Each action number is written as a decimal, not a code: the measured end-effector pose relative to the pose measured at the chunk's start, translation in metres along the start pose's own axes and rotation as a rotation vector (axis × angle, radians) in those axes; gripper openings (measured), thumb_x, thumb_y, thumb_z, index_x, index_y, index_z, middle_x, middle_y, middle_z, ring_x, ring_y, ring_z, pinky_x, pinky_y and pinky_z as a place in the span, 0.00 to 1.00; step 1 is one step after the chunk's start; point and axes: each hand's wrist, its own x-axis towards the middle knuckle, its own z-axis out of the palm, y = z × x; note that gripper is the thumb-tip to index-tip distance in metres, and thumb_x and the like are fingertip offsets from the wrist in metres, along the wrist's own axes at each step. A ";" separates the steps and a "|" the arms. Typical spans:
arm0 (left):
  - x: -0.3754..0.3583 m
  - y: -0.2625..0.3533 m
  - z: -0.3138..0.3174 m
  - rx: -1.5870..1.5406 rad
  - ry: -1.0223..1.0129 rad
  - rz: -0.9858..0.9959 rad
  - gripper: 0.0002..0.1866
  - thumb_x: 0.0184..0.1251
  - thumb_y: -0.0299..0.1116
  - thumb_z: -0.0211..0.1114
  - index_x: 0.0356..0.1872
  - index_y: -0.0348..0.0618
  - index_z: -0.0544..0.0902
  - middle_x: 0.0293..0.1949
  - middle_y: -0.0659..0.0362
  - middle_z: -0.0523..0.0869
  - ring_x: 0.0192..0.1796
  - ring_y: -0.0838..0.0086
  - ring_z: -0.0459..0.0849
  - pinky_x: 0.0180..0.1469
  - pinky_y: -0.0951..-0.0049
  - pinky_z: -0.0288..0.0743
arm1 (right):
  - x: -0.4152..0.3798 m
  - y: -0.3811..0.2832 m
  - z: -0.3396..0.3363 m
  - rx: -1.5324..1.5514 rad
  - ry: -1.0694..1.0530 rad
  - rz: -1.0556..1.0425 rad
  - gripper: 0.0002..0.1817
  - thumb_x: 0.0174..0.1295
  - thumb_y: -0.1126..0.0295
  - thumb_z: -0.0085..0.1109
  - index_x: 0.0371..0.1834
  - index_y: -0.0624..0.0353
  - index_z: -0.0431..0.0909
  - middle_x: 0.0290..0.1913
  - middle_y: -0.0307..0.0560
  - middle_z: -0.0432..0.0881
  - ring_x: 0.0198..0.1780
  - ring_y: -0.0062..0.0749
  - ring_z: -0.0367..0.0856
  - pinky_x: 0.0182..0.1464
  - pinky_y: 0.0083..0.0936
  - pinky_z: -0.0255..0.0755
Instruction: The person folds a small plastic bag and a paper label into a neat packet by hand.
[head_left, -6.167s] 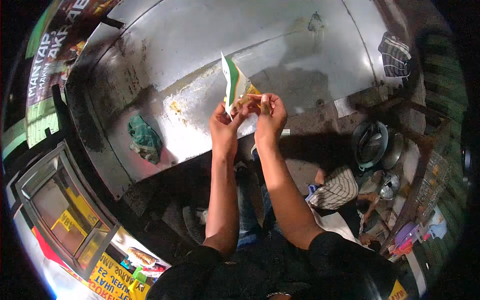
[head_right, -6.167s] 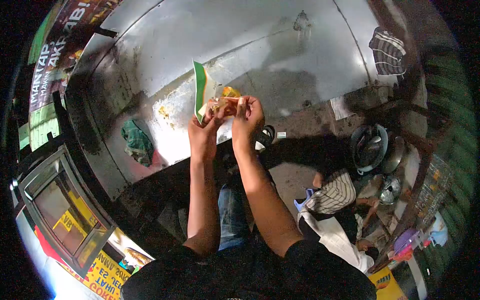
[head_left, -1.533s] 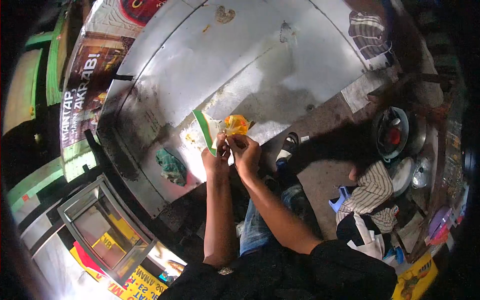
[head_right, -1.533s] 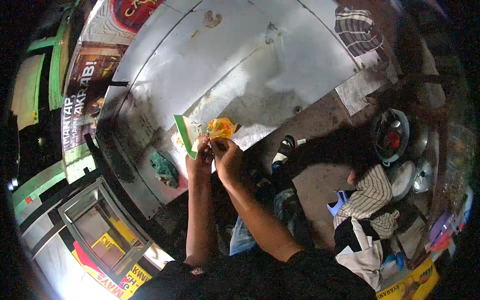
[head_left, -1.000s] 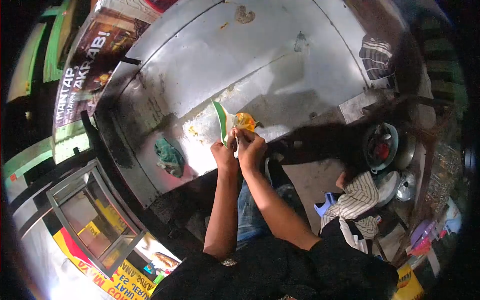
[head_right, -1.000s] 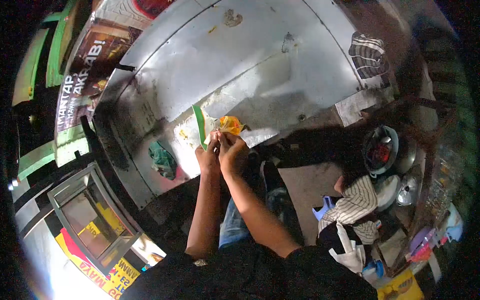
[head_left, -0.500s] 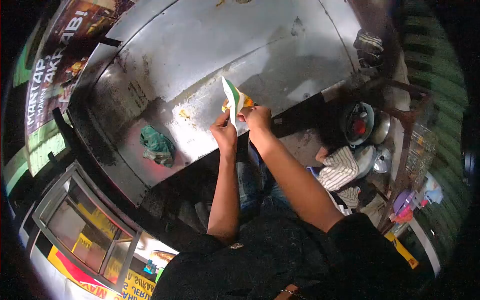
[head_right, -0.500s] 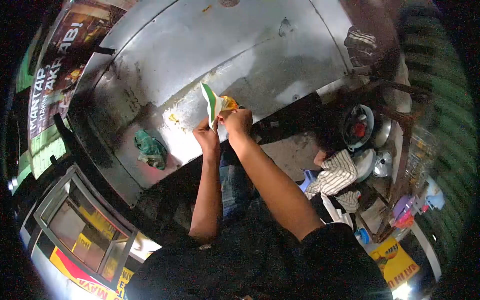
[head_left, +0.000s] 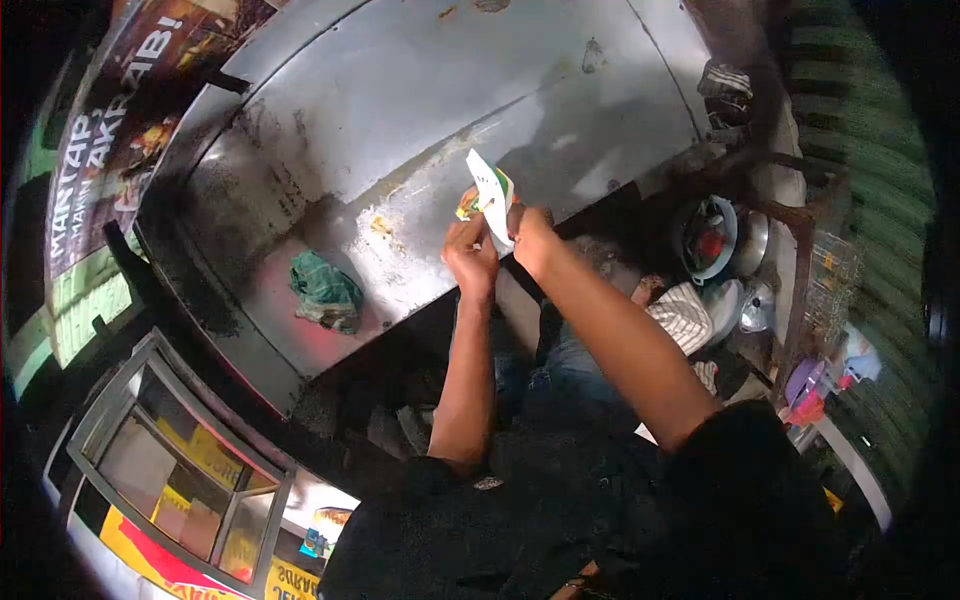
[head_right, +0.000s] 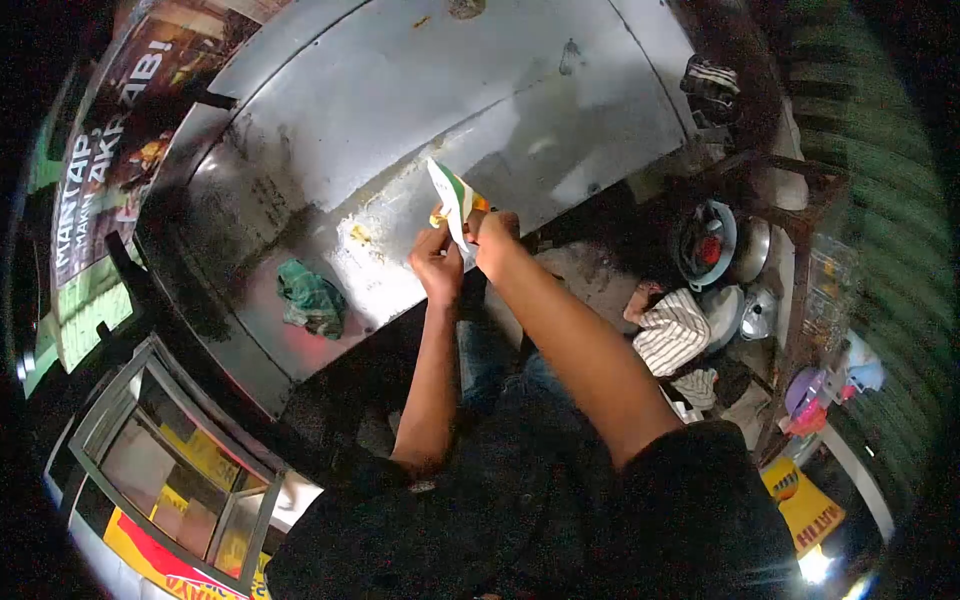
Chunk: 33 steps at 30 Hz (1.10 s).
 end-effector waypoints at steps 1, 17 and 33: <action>0.001 0.001 0.001 -0.005 0.004 -0.006 0.15 0.47 0.14 0.61 0.38 0.34 0.86 0.18 0.55 0.77 0.23 0.72 0.72 0.28 0.73 0.66 | -0.004 -0.003 0.003 -0.048 0.041 -0.052 0.08 0.48 0.78 0.64 0.19 0.60 0.73 0.21 0.40 0.75 0.18 0.23 0.69 0.20 0.24 0.59; 0.017 -0.007 0.015 -0.918 0.248 -1.328 0.06 0.53 0.25 0.67 0.26 0.32 0.79 0.21 0.57 0.80 0.20 0.73 0.77 0.19 0.71 0.67 | -0.058 0.011 -0.009 0.014 -0.257 -0.258 0.04 0.55 0.71 0.61 0.28 0.60 0.80 0.25 0.35 0.75 0.26 0.19 0.73 0.29 0.19 0.68; 0.012 0.005 0.011 -1.056 -0.003 -1.044 0.19 0.63 0.32 0.67 0.51 0.35 0.75 0.42 0.55 0.81 0.43 0.69 0.80 0.46 0.71 0.76 | -0.047 0.008 -0.008 0.078 -0.278 -0.260 0.08 0.59 0.72 0.65 0.38 0.66 0.83 0.30 0.38 0.82 0.29 0.20 0.77 0.34 0.15 0.71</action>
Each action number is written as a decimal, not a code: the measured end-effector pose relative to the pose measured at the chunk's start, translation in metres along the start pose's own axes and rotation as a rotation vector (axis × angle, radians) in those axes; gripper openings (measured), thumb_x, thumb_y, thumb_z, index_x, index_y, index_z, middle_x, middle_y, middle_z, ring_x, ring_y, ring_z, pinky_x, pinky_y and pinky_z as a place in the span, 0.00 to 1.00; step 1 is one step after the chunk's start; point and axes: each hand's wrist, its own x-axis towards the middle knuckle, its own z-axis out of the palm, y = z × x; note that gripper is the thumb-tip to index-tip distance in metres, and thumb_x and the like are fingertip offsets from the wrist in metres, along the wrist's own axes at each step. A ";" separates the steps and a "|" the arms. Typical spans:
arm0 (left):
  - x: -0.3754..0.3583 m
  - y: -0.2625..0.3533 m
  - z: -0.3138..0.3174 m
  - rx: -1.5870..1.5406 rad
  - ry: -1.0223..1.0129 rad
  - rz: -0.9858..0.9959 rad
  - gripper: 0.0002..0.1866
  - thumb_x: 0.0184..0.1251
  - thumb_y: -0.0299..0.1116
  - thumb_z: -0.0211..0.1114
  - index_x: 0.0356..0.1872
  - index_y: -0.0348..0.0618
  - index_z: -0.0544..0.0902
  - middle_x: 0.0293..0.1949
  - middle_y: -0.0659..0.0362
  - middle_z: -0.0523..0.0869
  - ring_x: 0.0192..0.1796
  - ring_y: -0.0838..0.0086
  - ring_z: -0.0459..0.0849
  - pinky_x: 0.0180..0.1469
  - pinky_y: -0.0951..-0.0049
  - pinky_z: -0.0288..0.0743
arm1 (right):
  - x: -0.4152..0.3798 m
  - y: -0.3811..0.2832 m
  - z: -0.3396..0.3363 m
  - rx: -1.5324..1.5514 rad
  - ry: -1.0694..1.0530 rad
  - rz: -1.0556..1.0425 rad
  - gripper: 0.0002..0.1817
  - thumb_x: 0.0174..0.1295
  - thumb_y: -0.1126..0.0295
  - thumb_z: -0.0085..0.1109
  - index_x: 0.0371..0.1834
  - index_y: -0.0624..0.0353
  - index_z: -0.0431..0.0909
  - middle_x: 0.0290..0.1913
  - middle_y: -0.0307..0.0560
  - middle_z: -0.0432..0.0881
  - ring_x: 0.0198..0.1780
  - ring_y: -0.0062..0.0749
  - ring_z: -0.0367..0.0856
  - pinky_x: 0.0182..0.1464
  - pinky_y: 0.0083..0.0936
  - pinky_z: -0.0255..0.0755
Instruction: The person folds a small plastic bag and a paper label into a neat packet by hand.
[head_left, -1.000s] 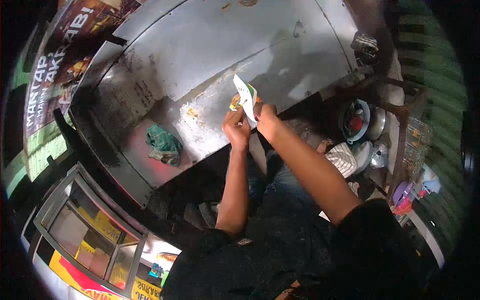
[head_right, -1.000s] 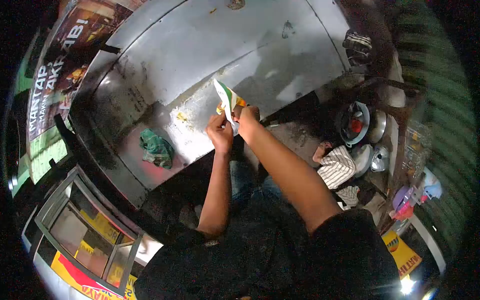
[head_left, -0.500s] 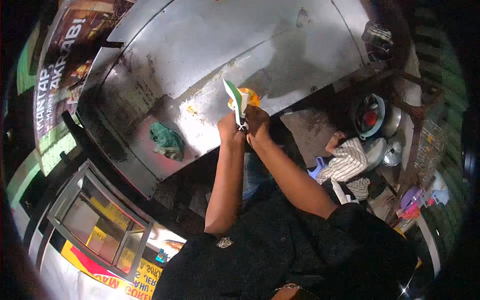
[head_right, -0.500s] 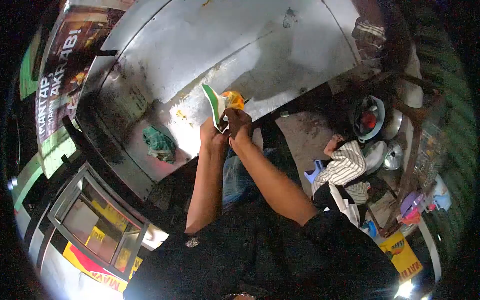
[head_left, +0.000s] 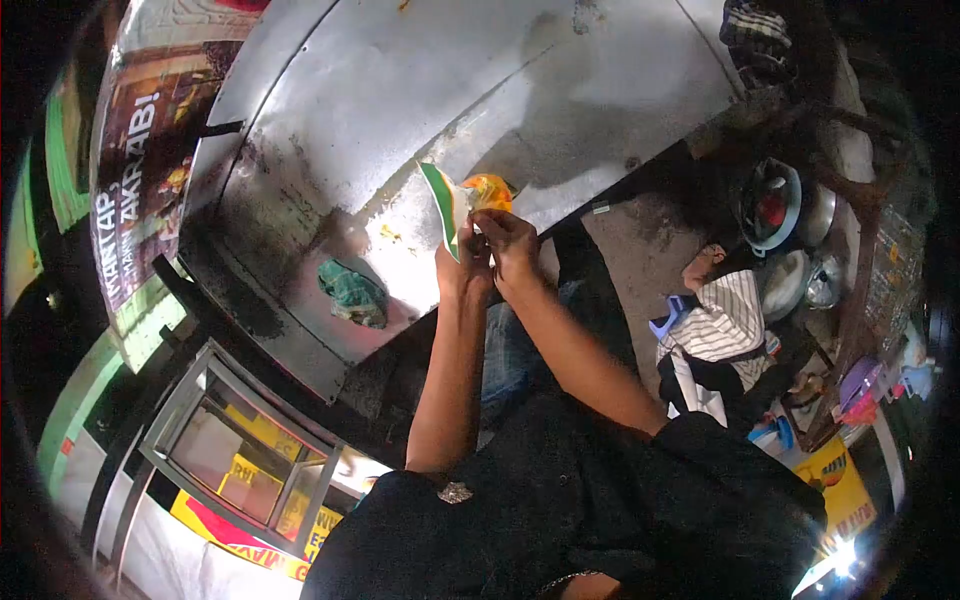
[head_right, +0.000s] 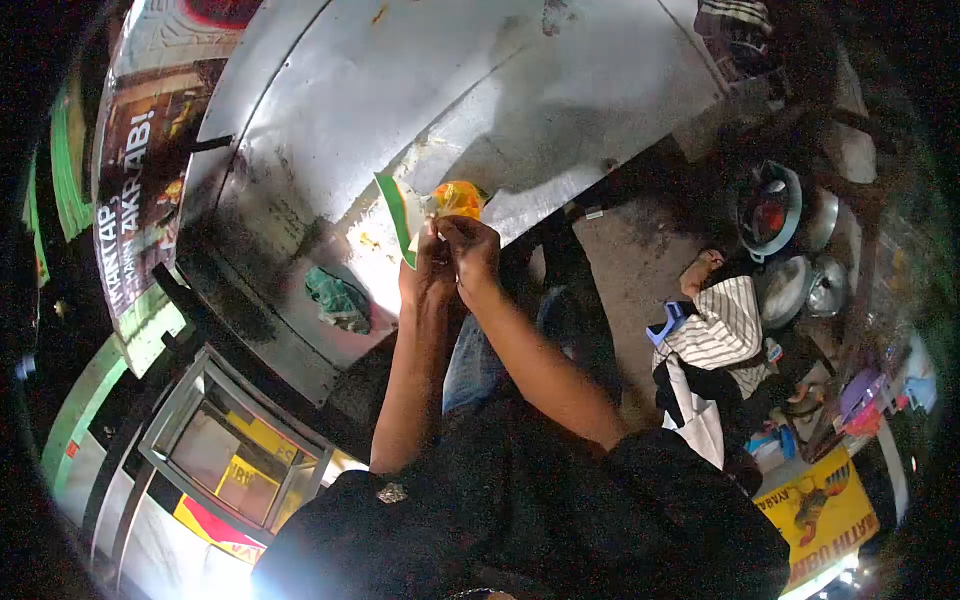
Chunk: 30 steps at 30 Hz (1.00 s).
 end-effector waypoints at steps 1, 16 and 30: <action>0.002 -0.004 -0.005 -0.017 -0.052 0.036 0.20 0.64 0.33 0.67 0.53 0.35 0.74 0.46 0.54 0.81 0.47 0.67 0.81 0.51 0.70 0.78 | 0.000 -0.002 -0.001 -0.003 -0.026 -0.012 0.08 0.59 0.72 0.65 0.38 0.66 0.83 0.31 0.39 0.83 0.29 0.20 0.78 0.34 0.15 0.71; -0.007 -0.009 0.011 0.537 0.089 0.403 0.13 0.67 0.29 0.56 0.44 0.27 0.79 0.37 0.55 0.85 0.37 0.75 0.83 0.40 0.75 0.77 | -0.017 -0.027 0.013 -0.808 0.112 -0.395 0.15 0.59 0.62 0.65 0.28 0.66 0.83 0.25 0.54 0.84 0.30 0.43 0.86 0.34 0.31 0.77; -0.006 -0.002 0.004 0.765 0.070 0.537 0.08 0.63 0.21 0.59 0.40 0.27 0.81 0.36 0.55 0.86 0.39 0.76 0.81 0.46 0.74 0.74 | -0.004 -0.022 0.010 -0.866 0.053 -0.510 0.11 0.53 0.68 0.66 0.27 0.67 0.81 0.24 0.52 0.84 0.28 0.36 0.86 0.34 0.28 0.77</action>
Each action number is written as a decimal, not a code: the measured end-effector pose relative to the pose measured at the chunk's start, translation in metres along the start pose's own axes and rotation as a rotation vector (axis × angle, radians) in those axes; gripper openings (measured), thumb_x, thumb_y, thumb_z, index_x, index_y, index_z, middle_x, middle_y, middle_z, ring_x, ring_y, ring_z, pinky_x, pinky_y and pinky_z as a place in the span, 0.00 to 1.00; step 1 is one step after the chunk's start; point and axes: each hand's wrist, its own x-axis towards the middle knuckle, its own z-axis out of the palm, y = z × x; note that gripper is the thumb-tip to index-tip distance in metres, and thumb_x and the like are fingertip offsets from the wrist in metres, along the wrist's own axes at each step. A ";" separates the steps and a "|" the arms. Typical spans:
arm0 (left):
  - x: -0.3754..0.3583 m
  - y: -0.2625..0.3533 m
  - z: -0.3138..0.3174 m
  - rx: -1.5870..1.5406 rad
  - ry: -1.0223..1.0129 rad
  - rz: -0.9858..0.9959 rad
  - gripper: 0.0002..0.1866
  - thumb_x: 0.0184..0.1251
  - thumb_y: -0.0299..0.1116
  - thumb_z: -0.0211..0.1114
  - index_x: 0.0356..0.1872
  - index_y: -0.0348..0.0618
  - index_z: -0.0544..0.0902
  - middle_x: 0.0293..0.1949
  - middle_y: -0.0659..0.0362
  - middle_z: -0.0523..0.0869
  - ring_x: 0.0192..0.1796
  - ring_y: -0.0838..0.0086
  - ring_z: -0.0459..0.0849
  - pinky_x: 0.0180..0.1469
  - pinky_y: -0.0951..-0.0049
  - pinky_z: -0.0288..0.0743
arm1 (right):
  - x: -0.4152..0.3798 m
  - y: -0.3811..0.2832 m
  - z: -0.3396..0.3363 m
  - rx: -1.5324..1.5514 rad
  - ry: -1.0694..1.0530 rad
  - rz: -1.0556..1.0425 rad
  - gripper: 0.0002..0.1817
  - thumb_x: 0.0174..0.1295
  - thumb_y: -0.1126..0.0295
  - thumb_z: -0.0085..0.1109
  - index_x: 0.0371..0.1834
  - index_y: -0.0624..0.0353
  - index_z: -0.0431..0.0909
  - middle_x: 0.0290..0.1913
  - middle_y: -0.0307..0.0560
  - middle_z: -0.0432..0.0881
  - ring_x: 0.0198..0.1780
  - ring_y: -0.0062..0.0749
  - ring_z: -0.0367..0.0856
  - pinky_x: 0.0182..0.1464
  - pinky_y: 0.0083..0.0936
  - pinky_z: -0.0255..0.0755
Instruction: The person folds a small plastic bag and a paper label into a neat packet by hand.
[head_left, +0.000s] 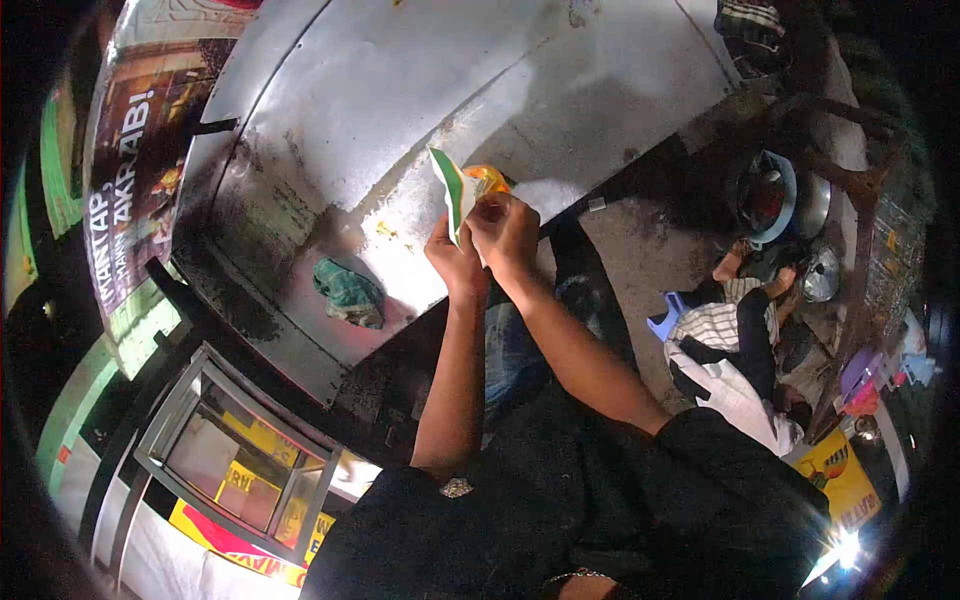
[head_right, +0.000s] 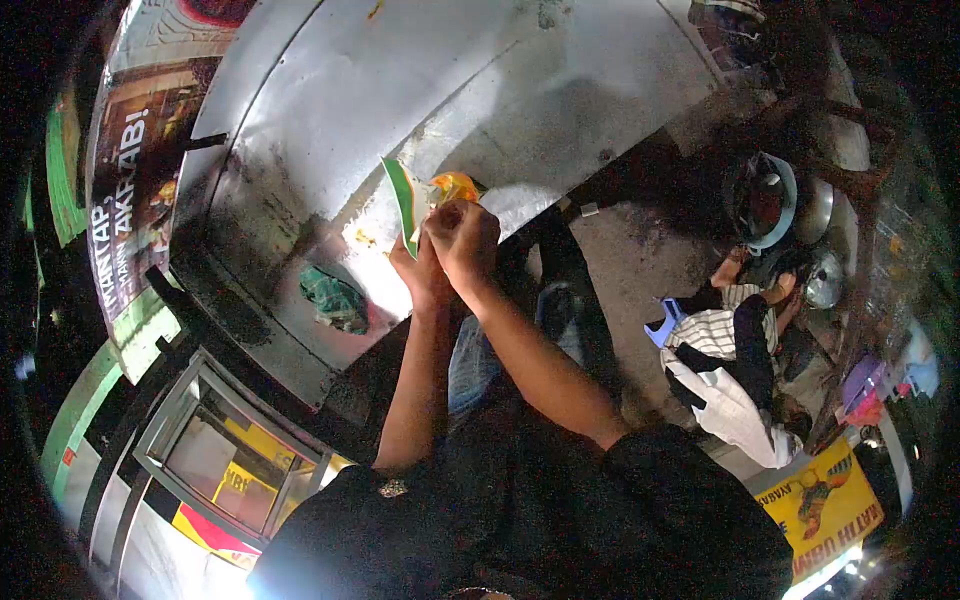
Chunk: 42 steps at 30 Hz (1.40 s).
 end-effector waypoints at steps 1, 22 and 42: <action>0.001 -0.001 -0.001 0.024 -0.003 0.012 0.07 0.62 0.20 0.60 0.40 0.27 0.82 0.36 0.56 0.86 0.40 0.76 0.81 0.46 0.74 0.74 | -0.002 0.002 -0.001 0.103 0.016 0.011 0.12 0.54 0.66 0.66 0.26 0.66 0.81 0.23 0.51 0.83 0.26 0.33 0.84 0.33 0.28 0.76; 0.024 0.019 -0.041 0.438 -0.041 0.267 0.01 0.62 0.22 0.65 0.33 0.35 0.83 0.24 0.61 0.81 0.26 0.83 0.72 0.31 0.80 0.67 | 0.017 0.035 -0.007 0.348 0.191 0.000 0.08 0.62 0.68 0.62 0.32 0.61 0.76 0.26 0.37 0.78 0.27 0.18 0.76 0.32 0.16 0.71; 0.029 0.022 -0.009 0.242 -0.210 0.130 0.06 0.62 0.21 0.61 0.39 0.30 0.82 0.30 0.59 0.84 0.34 0.79 0.80 0.40 0.78 0.73 | 0.026 0.039 -0.006 0.170 -0.040 -0.064 0.15 0.62 0.62 0.63 0.39 0.66 0.77 0.29 0.48 0.82 0.30 0.24 0.81 0.35 0.25 0.75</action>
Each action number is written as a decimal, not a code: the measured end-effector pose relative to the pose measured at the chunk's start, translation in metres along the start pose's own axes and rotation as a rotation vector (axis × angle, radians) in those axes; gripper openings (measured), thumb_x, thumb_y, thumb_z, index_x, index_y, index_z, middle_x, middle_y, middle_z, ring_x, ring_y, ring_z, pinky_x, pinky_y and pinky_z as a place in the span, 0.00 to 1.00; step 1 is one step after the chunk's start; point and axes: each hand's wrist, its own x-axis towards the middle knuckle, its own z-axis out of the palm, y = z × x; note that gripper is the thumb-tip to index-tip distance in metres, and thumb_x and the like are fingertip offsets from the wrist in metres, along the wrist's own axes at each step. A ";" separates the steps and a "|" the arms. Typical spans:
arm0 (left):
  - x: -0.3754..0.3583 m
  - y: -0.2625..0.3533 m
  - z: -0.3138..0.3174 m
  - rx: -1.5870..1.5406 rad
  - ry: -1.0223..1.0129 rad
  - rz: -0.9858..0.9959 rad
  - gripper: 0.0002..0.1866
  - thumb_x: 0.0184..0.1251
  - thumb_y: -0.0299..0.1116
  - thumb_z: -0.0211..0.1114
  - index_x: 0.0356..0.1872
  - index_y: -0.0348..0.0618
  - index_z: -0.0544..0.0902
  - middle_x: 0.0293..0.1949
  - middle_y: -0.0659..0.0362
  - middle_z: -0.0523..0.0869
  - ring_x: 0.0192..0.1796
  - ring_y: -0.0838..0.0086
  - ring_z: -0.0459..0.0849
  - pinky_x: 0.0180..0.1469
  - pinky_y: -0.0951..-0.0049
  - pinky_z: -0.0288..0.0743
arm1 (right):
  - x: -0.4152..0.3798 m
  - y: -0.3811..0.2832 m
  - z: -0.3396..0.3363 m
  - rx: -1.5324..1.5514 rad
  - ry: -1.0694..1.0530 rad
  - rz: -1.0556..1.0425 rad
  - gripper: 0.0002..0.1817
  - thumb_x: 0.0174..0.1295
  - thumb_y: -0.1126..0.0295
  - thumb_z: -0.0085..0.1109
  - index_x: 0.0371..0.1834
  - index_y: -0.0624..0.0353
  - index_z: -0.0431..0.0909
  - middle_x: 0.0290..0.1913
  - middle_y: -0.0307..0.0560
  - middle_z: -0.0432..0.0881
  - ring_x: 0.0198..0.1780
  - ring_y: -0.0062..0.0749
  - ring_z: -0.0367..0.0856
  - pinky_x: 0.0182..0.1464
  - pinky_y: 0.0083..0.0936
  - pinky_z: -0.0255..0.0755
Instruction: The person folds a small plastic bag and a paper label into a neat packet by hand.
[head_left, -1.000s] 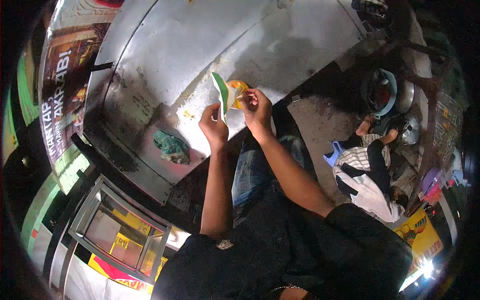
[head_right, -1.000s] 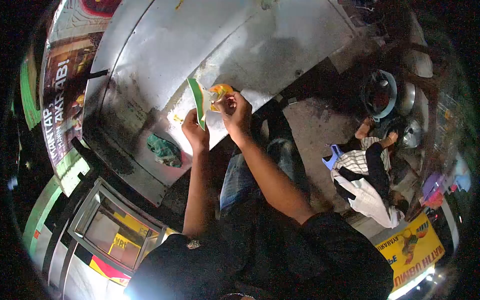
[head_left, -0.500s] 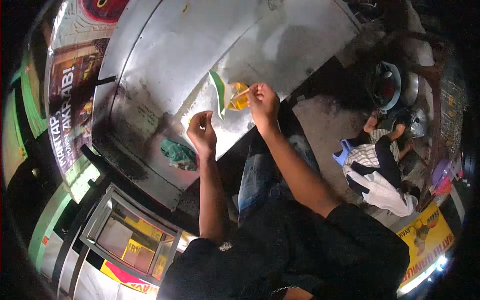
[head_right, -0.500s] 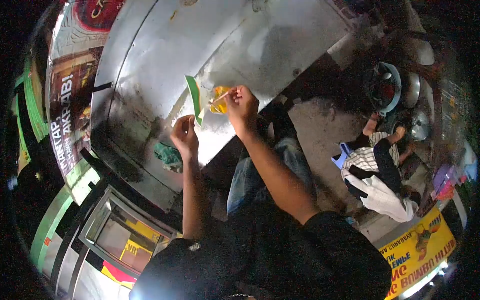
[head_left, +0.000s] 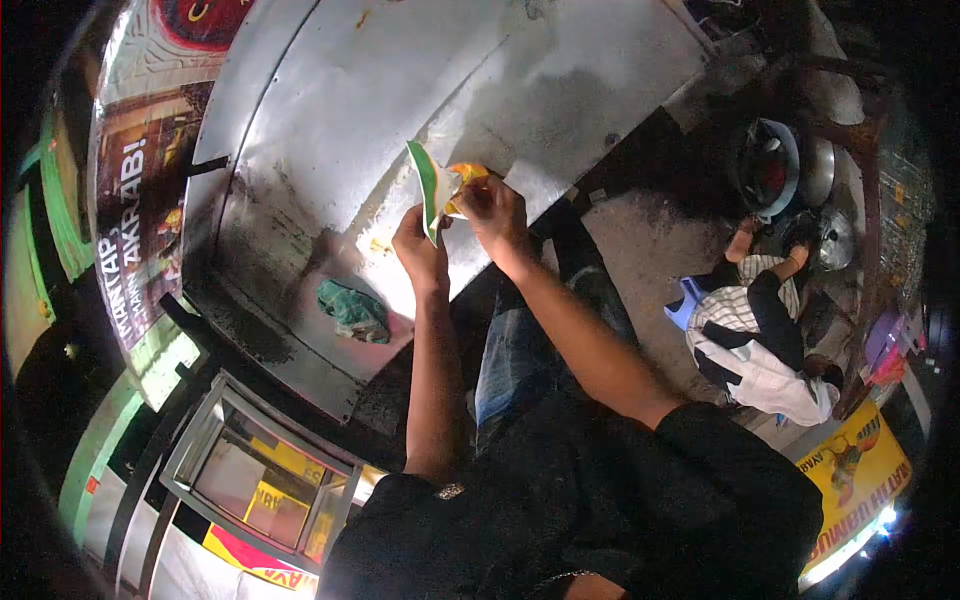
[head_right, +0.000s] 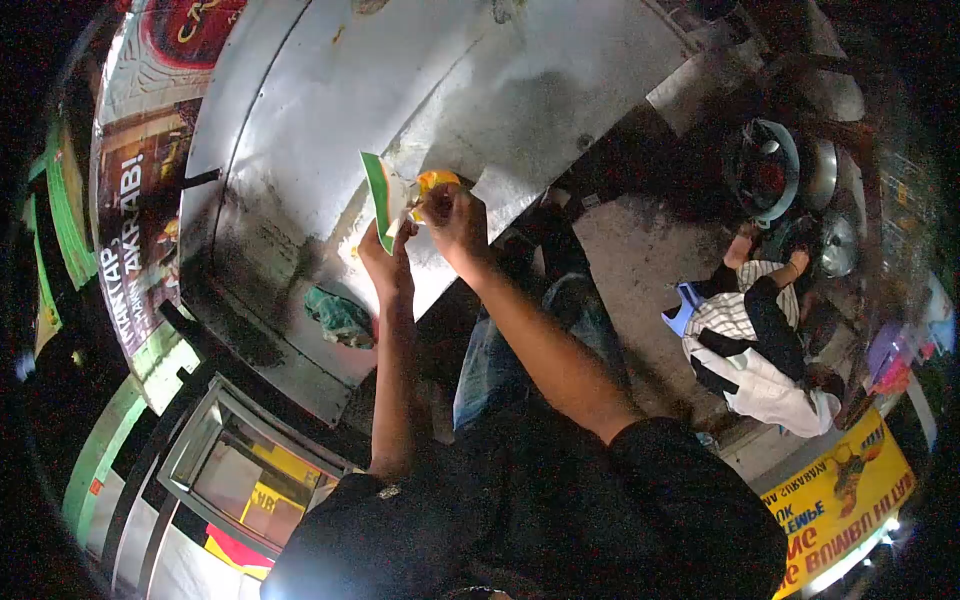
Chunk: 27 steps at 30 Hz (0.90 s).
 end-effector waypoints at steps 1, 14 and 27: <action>0.001 0.000 0.004 -0.053 0.011 -0.014 0.07 0.63 0.24 0.63 0.39 0.31 0.82 0.31 0.59 0.84 0.34 0.79 0.80 0.40 0.78 0.74 | 0.002 0.000 0.001 -0.097 0.027 -0.088 0.16 0.61 0.62 0.64 0.39 0.66 0.77 0.29 0.48 0.83 0.31 0.24 0.81 0.36 0.25 0.75; 0.004 -0.019 -0.005 -0.376 0.060 -0.089 0.11 0.63 0.23 0.64 0.45 0.33 0.80 0.38 0.57 0.85 0.38 0.77 0.82 0.41 0.77 0.75 | 0.003 -0.008 -0.016 -0.042 0.067 -0.101 0.05 0.65 0.74 0.58 0.41 0.63 0.78 0.36 0.46 0.84 0.34 0.28 0.84 0.35 0.23 0.76; -0.043 -0.011 -0.061 -0.133 0.062 -0.144 0.08 0.66 0.29 0.64 0.42 0.36 0.82 0.40 0.57 0.87 0.41 0.74 0.85 0.42 0.76 0.77 | 0.048 -0.107 -0.052 -0.452 -0.535 -0.706 0.43 0.45 0.83 0.67 0.68 0.40 0.66 0.71 0.47 0.59 0.64 0.42 0.67 0.63 0.39 0.68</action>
